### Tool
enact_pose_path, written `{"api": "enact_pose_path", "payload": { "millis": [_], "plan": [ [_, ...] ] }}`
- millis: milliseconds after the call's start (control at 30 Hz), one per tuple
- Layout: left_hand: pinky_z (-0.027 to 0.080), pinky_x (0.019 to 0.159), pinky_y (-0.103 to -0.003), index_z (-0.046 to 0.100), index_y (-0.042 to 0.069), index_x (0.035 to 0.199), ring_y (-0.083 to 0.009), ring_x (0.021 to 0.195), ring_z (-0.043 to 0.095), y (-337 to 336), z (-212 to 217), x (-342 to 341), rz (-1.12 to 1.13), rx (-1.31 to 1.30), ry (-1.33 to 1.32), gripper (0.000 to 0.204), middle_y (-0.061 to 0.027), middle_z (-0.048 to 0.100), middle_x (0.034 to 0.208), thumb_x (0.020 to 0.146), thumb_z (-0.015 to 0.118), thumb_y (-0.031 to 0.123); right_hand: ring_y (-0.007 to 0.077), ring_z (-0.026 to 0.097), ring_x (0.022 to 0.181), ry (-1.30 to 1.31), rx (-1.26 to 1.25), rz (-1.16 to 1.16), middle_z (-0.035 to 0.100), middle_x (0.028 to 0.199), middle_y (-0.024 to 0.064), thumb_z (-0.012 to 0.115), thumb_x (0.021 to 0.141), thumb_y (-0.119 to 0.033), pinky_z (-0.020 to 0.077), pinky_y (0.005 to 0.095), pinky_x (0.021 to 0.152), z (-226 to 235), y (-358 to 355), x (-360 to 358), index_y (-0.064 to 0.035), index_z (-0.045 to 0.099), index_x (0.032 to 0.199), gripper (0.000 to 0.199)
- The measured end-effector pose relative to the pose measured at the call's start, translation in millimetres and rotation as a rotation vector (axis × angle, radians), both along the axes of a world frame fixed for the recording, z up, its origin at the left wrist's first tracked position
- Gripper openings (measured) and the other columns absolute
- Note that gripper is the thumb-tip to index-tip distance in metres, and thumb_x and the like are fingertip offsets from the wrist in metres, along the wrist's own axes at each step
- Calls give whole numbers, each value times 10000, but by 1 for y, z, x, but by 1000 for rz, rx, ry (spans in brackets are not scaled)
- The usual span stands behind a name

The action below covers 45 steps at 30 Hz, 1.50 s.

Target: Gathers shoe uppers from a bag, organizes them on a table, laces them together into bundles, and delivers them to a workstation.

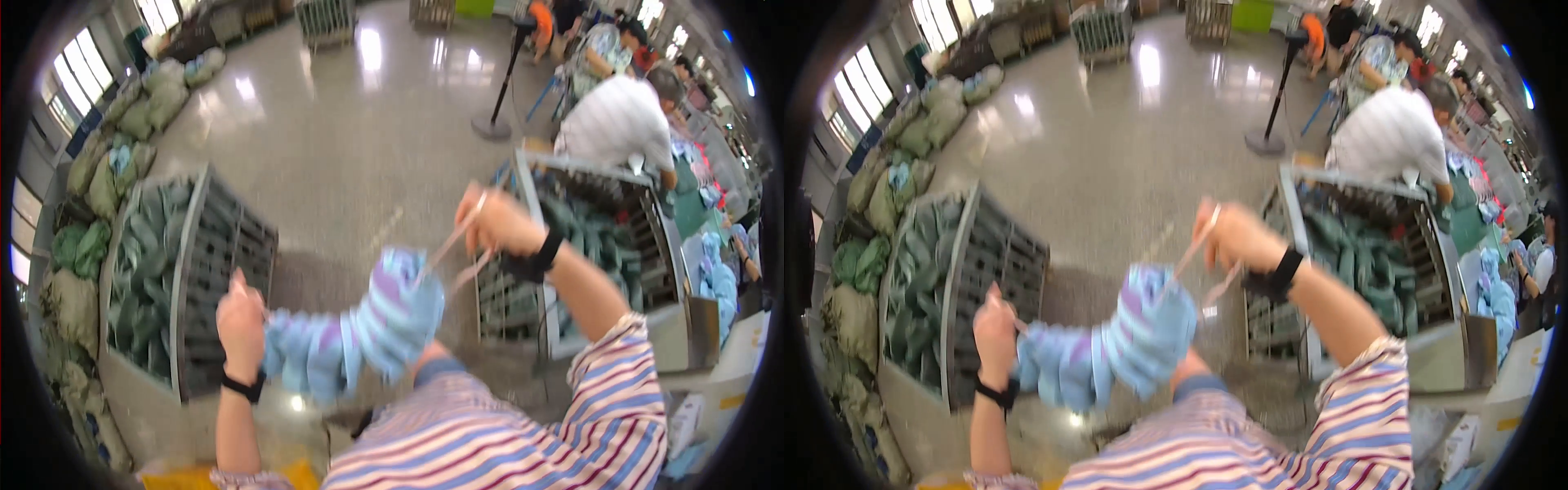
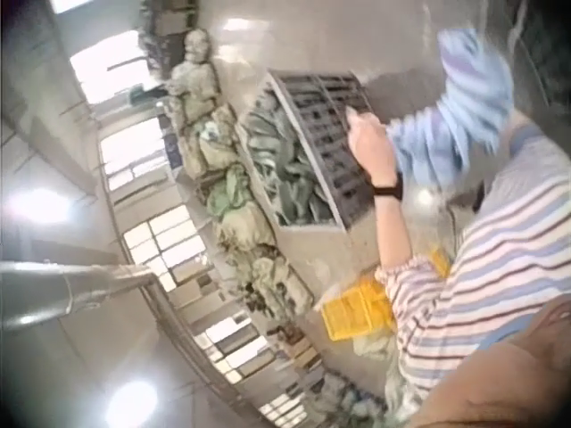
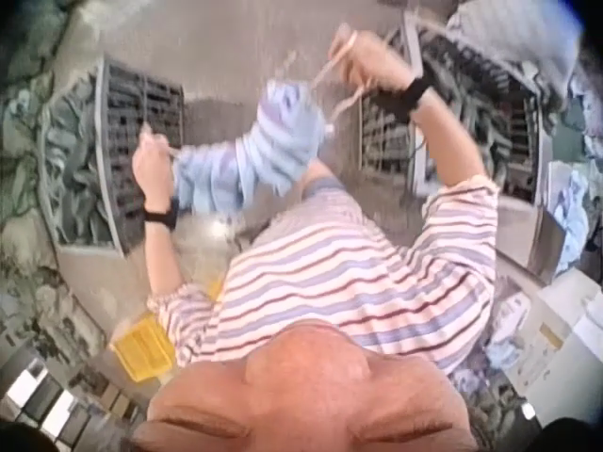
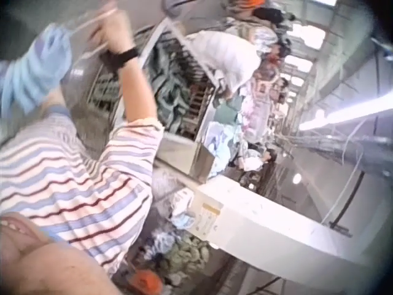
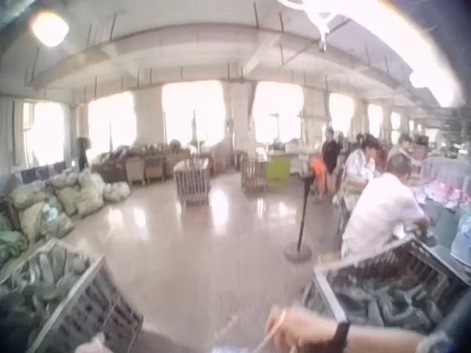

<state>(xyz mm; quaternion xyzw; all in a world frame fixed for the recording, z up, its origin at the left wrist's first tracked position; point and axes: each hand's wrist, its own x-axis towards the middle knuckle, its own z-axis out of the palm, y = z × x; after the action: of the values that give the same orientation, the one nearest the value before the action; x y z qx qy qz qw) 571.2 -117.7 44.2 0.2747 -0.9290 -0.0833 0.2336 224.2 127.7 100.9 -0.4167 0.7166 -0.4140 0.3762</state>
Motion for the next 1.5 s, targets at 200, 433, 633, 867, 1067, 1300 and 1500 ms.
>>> {"api": "enact_pose_path", "payload": {
  "millis": [200,433,633,867,1067,1300,1500],
  "plan": [
    [400,639,-406,618,126,618,-243,650,587,-103,-125,-41,24,-223,-903,136,-71,605,660,676,510,185,311,630,784,849,712,452,650,805,138,482,817,-370,495,418,675,-144,-35,-104,-76,667,801,348],
    [439,622,-424,596,21,730,-330,658,574,-183,-118,-207,-310,109,-936,217,-135,596,690,802,513,207,278,630,825,767,820,133,647,901,133,479,819,-302,492,402,683,-223,-92,-226,-102,670,839,277],
    [425,609,-420,583,-12,677,-337,666,574,-282,-137,-310,-240,495,-417,284,-176,585,687,828,494,211,267,619,721,208,1049,261,645,836,117,407,874,-354,471,403,659,-206,-171,-367,-84,637,986,372],
    [419,628,-318,650,14,777,-200,688,570,-378,-216,-542,-79,1036,-47,338,-115,626,713,882,433,250,232,618,836,-529,236,-537,512,1187,111,363,918,-350,499,340,576,-172,-263,-446,-71,510,1192,418],
    [364,532,-258,584,1,616,-98,574,485,-425,-180,-780,-276,1322,146,340,-25,558,593,858,481,215,252,598,890,-690,-328,-857,568,1080,107,424,907,-389,504,353,627,-181,-324,-547,-18,535,1050,412],
    [442,628,-276,532,30,741,-131,643,544,-459,-169,-1056,-450,1564,164,305,-62,589,720,921,446,261,149,552,842,-557,-304,-1152,584,878,57,371,928,-301,472,292,674,-211,-371,-699,-41,568,876,330],
    [410,614,-262,544,17,709,-103,651,503,-496,-119,-1252,-699,1188,-4,350,-29,550,661,926,415,261,93,501,693,-455,-736,-1203,579,826,29,379,942,-263,430,255,654,-199,-426,-904,-24,580,934,313]
  ]
}}
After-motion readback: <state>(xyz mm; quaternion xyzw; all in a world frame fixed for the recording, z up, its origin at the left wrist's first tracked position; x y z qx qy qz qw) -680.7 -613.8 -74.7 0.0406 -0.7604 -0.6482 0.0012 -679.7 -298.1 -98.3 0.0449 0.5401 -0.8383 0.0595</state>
